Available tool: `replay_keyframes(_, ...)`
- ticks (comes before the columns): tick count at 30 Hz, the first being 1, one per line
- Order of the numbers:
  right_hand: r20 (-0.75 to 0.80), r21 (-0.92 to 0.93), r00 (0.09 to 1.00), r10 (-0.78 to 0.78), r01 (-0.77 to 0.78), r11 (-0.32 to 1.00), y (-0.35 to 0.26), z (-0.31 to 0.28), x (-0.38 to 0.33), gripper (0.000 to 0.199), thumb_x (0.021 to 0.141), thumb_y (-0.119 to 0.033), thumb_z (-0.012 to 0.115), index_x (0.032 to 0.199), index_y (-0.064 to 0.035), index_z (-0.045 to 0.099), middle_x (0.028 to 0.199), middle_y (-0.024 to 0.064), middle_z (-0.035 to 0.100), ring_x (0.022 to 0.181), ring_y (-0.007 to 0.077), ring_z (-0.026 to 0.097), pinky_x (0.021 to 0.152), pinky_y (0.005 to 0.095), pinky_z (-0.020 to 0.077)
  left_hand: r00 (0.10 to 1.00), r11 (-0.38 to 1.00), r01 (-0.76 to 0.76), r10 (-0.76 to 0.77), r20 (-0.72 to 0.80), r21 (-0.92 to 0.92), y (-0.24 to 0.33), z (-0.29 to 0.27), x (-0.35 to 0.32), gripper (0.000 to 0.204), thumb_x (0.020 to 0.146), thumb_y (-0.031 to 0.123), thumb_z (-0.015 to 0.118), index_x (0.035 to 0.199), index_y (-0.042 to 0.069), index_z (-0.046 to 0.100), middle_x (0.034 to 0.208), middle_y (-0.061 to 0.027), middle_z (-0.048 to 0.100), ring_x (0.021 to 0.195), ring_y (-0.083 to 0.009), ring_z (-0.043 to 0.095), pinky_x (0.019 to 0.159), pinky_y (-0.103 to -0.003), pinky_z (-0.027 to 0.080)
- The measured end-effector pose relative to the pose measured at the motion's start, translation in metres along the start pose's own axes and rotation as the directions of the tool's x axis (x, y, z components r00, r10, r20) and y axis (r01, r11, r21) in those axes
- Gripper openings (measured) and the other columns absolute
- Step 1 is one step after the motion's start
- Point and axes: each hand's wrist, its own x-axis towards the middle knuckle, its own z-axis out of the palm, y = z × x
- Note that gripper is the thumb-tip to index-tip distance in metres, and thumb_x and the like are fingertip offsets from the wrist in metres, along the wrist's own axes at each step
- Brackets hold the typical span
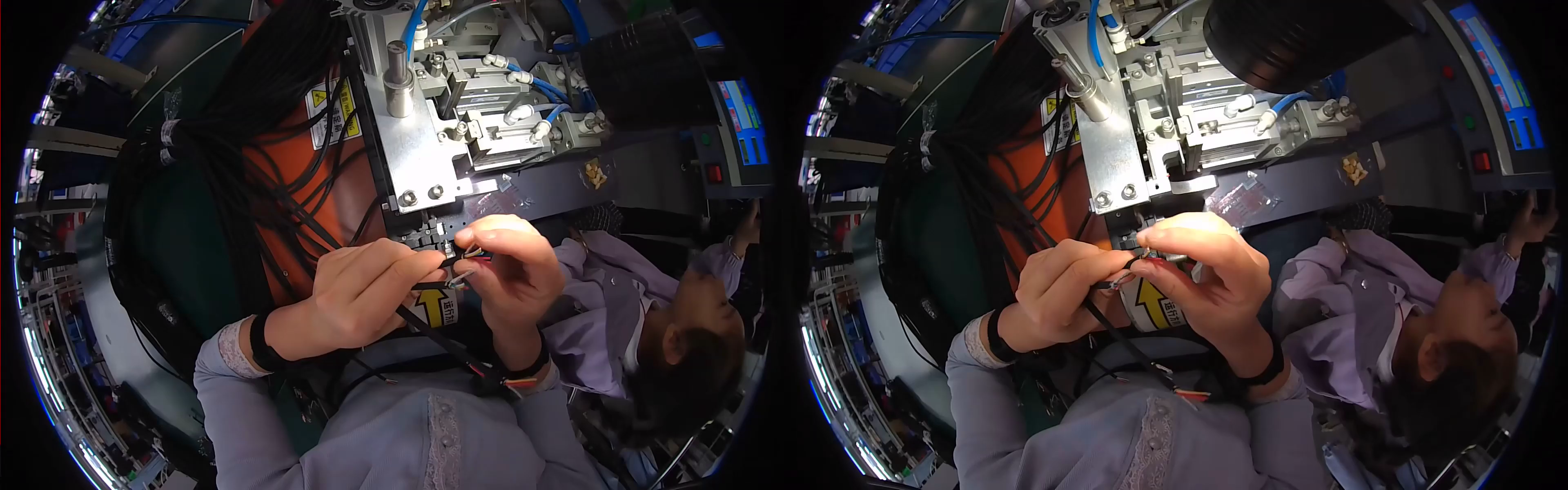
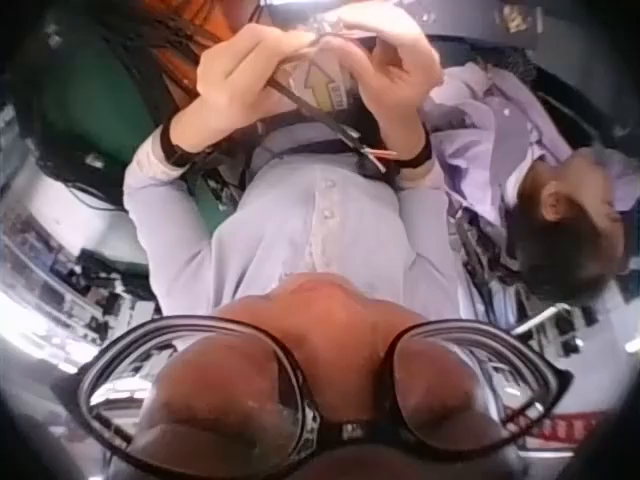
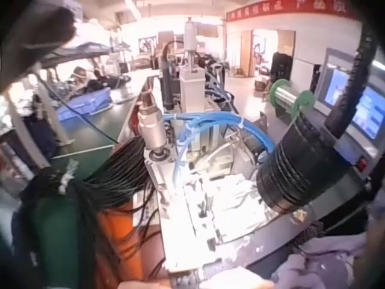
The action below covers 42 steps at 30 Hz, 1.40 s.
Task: The person inserts the ends of wires into a machine, gathers a bundle of cables to move them aside, and continues inserting wire ends from the bundle into the machine.
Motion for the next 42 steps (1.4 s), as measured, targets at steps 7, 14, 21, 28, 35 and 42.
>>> replay_keyframes(7,0.067,0.019,0.937,0.344,-0.346,0.938,-0.004,-0.004,0.005,0.019,0.070,0.000,0.076,0.087,0.0003,0.067,0.083,0.0097,0.065,0.076,0.0183,0.062,0.067,0.0266,0.0478,0.999,0.999,0.042,-0.042,0.004,-0.010,0.000,0.003,-0.003,0.017,0.070,0.007,0.070,0.085,-0.001,0.065,0.065,-0.0060,0.055,0.051,-0.0178,0.056,0.042,-0.027,0.043)
replay_keyframes(14,-0.013,-0.411,1.000,-0.021,0.014,0.911,-0.002,0.002,0.001,0.017,0.071,0.001,0.074,0.084,-0.0002,0.063,0.078,0.0075,0.063,0.071,0.0165,0.059,0.065,0.0275,0.0454,0.997,0.998,0.039,-0.042,0.063,0.055,-0.001,0.003,-0.008,0.023,0.067,0.008,0.069,0.087,-0.002,0.065,0.066,-0.0047,0.053,0.051,-0.0171,0.054,0.042,-0.027,0.041)
replay_keyframes(21,0.029,-0.464,0.975,0.219,-0.181,0.867,-0.004,-0.011,0.001,0.014,0.074,-0.001,0.072,0.079,-0.0005,0.059,0.075,0.0075,0.061,0.069,0.0134,0.057,0.064,0.0266,0.0427,0.984,0.982,-0.044,0.011,0.177,0.181,-0.003,0.002,-0.011,0.031,0.067,0.012,0.067,0.094,-0.003,0.065,0.072,-0.0046,0.055,0.054,-0.0161,0.055,0.043,-0.027,0.041)
replay_keyframes(28,0.132,0.147,0.712,0.689,-0.702,0.697,0.014,-0.023,-0.013,0.010,0.082,-0.002,0.066,0.078,0.0009,0.057,0.083,0.0066,0.060,0.075,0.0111,0.053,0.066,0.0246,0.0419,0.982,0.970,-0.020,-0.027,0.189,0.241,-0.005,0.008,-0.029,0.037,0.070,0.015,0.060,0.104,0.001,0.065,0.077,-0.0023,0.054,0.058,-0.0130,0.054,0.045,-0.024,0.039)
replay_keyframes(35,0.062,-0.471,0.931,0.360,-0.290,0.833,0.036,-0.011,-0.017,0.007,0.080,0.000,0.064,0.077,0.0023,0.059,0.076,0.0090,0.060,0.070,0.0169,0.055,0.064,0.0278,0.0435,0.904,0.934,-0.024,-0.132,0.406,0.357,-0.003,0.011,-0.028,0.041,0.070,0.016,0.061,0.110,0.007,0.065,0.071,0.0015,0.044,0.055,-0.0096,0.047,0.046,-0.021,0.037)
replay_keyframes(42,0.086,-0.646,0.951,0.297,-0.173,0.743,0.050,0.003,-0.021,0.005,0.076,0.000,0.064,0.075,0.0010,0.058,0.071,0.0099,0.057,0.066,0.0234,0.053,0.062,0.0307,0.0433,0.895,0.881,0.033,-0.237,0.379,0.472,-0.009,0.018,-0.033,0.040,0.069,0.013,0.061,0.108,0.009,0.066,0.073,0.0008,0.041,0.055,-0.0083,0.044,0.045,-0.022,0.036)
